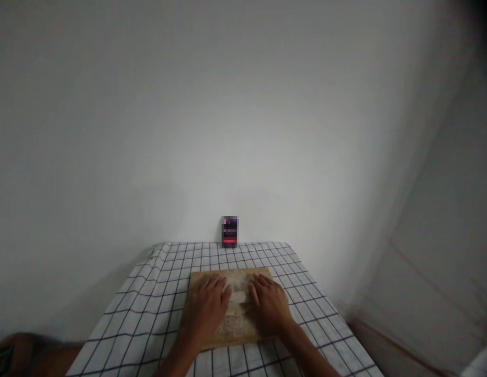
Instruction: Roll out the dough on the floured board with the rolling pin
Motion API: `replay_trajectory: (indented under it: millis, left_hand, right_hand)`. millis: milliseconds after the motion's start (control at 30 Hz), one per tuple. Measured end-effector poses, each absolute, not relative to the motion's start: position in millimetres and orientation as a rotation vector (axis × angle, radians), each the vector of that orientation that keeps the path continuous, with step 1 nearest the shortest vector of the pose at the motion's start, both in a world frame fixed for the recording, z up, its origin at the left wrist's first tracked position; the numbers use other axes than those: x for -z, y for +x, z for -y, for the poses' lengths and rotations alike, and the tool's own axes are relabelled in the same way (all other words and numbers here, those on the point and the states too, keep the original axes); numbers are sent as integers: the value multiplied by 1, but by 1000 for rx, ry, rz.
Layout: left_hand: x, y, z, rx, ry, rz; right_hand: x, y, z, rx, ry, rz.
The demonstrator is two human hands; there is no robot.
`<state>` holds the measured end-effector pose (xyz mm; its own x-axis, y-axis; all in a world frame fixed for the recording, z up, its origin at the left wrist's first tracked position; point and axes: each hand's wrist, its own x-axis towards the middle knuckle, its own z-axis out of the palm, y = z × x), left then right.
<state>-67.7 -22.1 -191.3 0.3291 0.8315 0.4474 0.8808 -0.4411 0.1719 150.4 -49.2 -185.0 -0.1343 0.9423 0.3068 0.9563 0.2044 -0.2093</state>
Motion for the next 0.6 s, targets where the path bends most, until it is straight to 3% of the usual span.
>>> replay_trajectory:
  millis: [600]
  left_hand:
    - [181,-65,26,708,-2557,1691]
  right_hand:
    - [185,145,55,5,-1815,2005]
